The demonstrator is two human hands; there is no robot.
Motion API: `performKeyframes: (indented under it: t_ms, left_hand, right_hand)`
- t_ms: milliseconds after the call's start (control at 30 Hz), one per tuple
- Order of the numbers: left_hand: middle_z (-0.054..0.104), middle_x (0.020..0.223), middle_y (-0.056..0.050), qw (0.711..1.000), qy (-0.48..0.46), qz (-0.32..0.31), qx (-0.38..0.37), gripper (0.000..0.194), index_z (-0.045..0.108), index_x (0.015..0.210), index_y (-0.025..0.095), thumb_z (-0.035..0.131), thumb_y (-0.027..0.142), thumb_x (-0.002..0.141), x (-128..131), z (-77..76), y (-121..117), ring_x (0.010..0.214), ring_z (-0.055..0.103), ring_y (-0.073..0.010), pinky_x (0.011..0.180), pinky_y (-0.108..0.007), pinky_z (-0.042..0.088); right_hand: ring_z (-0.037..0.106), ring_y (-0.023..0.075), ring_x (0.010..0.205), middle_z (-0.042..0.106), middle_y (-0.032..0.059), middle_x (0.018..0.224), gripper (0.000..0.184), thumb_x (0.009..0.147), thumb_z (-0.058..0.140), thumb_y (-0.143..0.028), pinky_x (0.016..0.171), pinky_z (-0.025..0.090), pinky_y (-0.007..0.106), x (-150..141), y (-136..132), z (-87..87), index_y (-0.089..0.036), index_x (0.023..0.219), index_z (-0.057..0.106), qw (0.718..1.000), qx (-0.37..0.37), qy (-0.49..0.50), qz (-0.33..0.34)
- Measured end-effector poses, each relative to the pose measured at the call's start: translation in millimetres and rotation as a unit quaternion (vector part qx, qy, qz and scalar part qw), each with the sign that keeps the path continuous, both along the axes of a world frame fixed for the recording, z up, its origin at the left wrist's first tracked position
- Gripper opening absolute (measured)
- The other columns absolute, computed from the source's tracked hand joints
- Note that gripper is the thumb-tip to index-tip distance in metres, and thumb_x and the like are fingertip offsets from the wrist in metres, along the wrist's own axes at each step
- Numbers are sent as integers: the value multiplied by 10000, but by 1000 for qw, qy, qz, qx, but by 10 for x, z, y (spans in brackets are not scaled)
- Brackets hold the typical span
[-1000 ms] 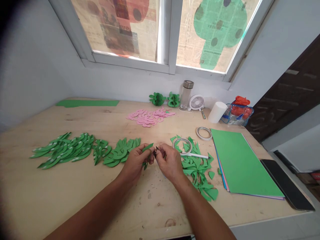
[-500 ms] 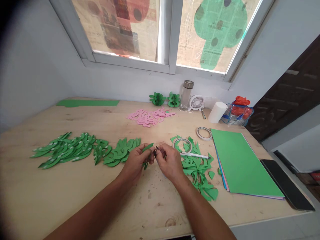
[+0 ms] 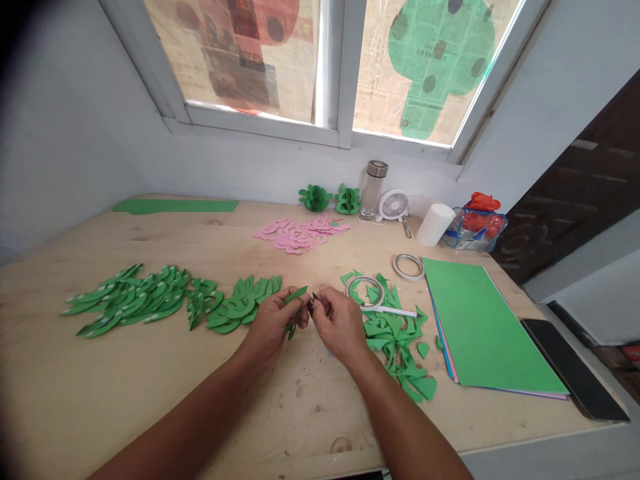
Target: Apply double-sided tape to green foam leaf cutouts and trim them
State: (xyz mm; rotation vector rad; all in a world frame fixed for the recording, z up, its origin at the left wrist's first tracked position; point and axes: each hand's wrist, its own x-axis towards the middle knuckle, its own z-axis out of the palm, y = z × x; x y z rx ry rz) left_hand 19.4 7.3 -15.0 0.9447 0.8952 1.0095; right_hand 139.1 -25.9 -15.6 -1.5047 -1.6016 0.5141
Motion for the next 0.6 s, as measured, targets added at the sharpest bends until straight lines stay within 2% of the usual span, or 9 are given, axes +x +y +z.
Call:
performKeyframes:
  t_ms: [600]
  left_hand:
    - [478,433,49,1000,2,-4,4,211,510,624,169,626,341,658,-8,-17,-1,403,427,-82,432,-209,323]
  right_hand:
    - [400,92,508,458,-37,551,151,794,465,-236,489,294,209,0,1,-1,-171,675,530,1000,1,-5,-2]
